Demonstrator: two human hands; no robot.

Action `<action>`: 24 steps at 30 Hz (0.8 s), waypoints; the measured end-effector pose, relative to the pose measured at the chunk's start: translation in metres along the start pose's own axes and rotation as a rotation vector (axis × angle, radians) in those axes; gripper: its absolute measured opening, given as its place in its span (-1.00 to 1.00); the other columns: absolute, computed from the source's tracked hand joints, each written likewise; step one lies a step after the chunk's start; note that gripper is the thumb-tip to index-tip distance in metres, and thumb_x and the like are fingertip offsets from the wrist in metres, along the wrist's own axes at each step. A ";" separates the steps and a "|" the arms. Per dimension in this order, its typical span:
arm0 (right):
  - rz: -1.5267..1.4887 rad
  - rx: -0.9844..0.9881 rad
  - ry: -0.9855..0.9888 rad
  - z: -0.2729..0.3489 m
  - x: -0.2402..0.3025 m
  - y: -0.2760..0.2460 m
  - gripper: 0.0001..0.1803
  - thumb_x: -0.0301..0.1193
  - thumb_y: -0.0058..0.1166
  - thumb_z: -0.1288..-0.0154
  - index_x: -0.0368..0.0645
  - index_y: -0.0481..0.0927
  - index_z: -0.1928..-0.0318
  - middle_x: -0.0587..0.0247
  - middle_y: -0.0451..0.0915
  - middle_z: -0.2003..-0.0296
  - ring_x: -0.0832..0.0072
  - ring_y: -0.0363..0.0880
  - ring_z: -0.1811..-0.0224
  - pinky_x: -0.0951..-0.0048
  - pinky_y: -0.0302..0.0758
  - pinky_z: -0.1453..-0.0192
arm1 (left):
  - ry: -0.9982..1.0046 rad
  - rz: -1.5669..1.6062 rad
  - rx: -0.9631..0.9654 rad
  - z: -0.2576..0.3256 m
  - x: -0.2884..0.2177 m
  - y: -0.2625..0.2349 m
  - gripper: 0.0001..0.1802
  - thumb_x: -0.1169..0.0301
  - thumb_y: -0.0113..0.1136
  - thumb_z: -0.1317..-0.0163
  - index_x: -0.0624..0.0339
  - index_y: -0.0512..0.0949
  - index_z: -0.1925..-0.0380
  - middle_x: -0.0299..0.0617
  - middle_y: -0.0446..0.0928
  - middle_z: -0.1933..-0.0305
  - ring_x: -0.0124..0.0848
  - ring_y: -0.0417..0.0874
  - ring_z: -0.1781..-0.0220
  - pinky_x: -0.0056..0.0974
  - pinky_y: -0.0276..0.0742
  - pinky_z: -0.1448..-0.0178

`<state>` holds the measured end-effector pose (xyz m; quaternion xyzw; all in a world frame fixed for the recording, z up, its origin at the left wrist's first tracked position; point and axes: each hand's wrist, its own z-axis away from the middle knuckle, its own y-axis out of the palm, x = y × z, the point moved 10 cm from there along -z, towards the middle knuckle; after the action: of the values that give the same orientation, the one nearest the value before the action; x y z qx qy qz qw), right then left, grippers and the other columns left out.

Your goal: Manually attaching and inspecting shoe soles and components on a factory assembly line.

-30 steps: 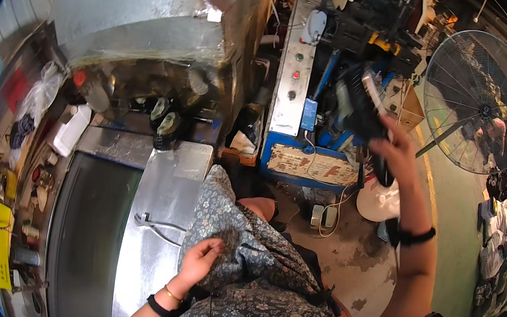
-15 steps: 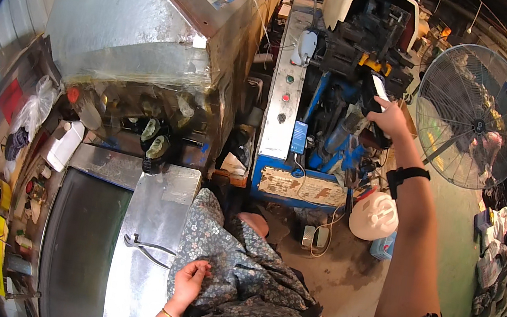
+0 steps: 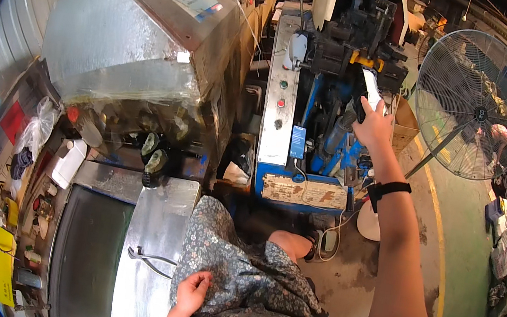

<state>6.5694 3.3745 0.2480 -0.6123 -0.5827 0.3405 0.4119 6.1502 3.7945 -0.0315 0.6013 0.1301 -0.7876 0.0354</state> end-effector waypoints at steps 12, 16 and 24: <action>0.056 0.232 0.126 -0.077 0.014 0.015 -0.21 -0.25 0.18 -0.10 0.46 0.26 -0.38 0.09 0.08 -0.41 -0.27 0.18 -0.31 -0.02 0.41 -0.26 | -0.015 0.010 0.015 -0.001 0.006 -0.003 -0.77 0.47 0.07 -0.40 0.40 0.52 0.04 -0.17 0.64 0.14 -0.46 0.66 0.23 -0.40 0.55 0.11; 0.039 0.207 0.122 -0.090 0.006 0.013 -0.23 -0.22 0.18 -0.09 0.48 0.29 -0.37 0.13 0.15 -0.37 -0.25 0.25 -0.26 0.02 0.42 -0.26 | -0.072 0.115 0.041 -0.001 0.005 0.001 -0.77 0.45 0.06 -0.41 0.38 0.52 0.04 -0.17 0.64 0.13 -0.46 0.65 0.23 -0.39 0.56 0.11; 0.035 0.166 0.133 -0.101 0.001 -0.005 -0.23 -0.20 0.20 -0.07 0.45 0.32 -0.36 0.13 0.23 -0.33 -0.24 0.31 -0.22 0.04 0.44 -0.25 | -0.160 0.121 0.103 -0.015 0.005 0.000 -0.76 0.47 0.06 -0.41 0.39 0.54 0.03 -0.19 0.65 0.13 -0.49 0.65 0.21 -0.41 0.56 0.06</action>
<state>6.6580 3.3641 0.2960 -0.6075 -0.5131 0.3532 0.4929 6.1629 3.7984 -0.0399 0.5444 0.0497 -0.8350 0.0619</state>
